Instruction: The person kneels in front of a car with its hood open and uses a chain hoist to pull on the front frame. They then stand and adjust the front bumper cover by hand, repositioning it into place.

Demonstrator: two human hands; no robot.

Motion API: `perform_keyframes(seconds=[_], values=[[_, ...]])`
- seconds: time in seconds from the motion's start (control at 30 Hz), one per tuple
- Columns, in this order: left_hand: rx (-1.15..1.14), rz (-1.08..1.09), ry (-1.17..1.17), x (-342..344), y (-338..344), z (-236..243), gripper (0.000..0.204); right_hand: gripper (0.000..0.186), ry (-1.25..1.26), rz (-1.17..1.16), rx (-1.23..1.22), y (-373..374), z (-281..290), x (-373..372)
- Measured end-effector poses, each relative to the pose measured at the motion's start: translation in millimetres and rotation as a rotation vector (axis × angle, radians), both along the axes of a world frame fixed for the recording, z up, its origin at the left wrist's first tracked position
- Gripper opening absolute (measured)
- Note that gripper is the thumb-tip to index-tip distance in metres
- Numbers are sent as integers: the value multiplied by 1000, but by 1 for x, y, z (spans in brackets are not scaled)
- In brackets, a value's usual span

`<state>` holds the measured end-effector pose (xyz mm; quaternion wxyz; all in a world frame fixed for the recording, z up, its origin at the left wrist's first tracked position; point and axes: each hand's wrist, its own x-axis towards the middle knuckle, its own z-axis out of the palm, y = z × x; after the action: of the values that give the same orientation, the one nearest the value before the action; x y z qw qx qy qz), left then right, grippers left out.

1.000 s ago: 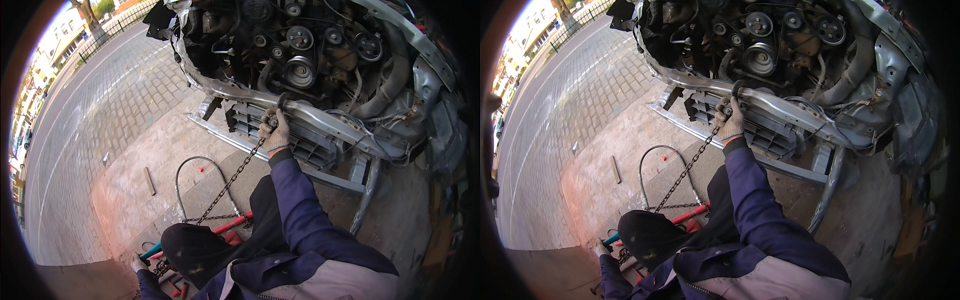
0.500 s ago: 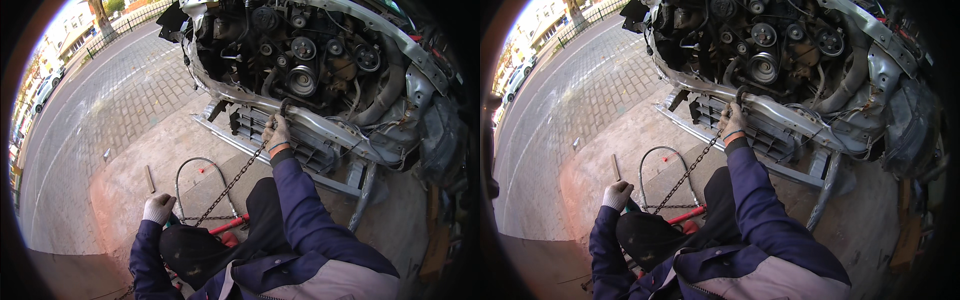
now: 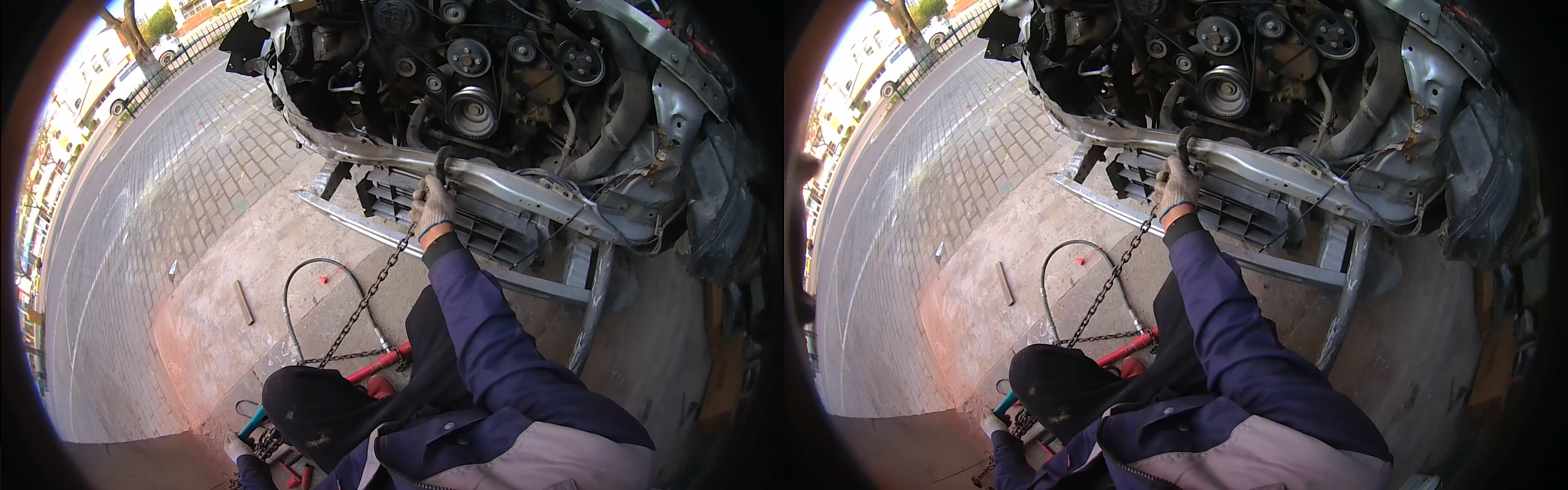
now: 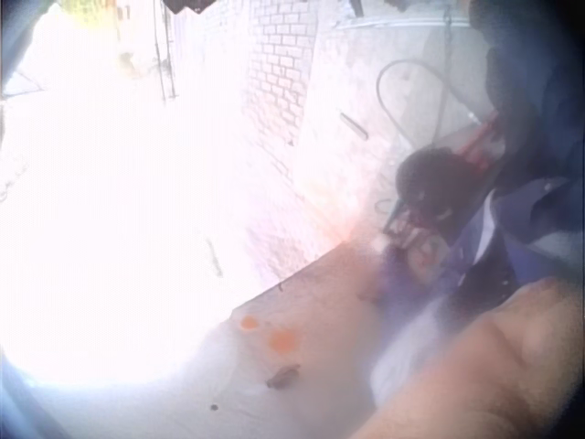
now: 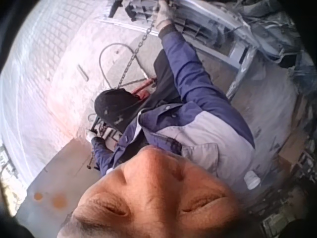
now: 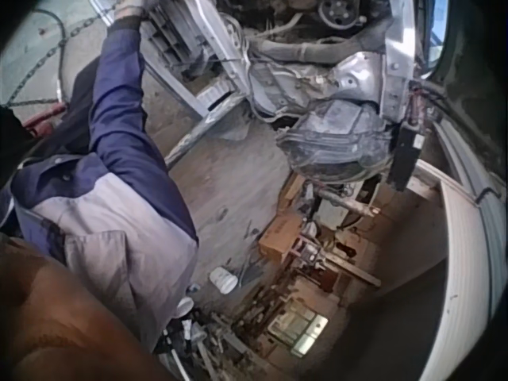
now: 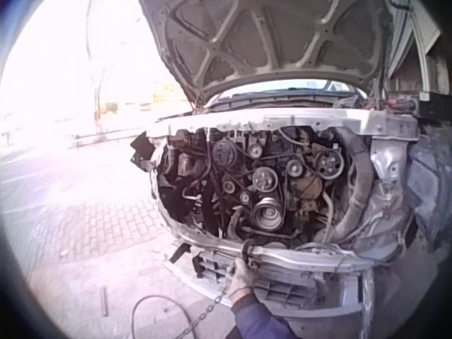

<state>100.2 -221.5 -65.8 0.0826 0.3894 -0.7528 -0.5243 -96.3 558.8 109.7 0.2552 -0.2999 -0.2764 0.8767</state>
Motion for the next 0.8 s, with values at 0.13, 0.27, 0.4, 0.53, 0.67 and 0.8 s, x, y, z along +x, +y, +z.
perform_keyframes(seconds=[0.13,0.27,0.4,0.53,0.67,0.8], values=[[-405,-221,-167,-77,60,74,48,21,-9,2,20,0,-1,-1],[-895,-745,-87,-153,190,172,50,20,-55,10,13,2,-5,-4],[-1033,-1253,-23,-181,316,196,47,21,-49,41,27,6,-7,-3],[-982,-1196,81,-173,320,176,43,22,-52,49,43,8,-10,-2],[-707,-577,182,-133,204,141,42,22,-40,38,45,6,-12,-4],[-446,-219,63,-59,62,84,53,21,-42,0,37,4,-10,-6]])
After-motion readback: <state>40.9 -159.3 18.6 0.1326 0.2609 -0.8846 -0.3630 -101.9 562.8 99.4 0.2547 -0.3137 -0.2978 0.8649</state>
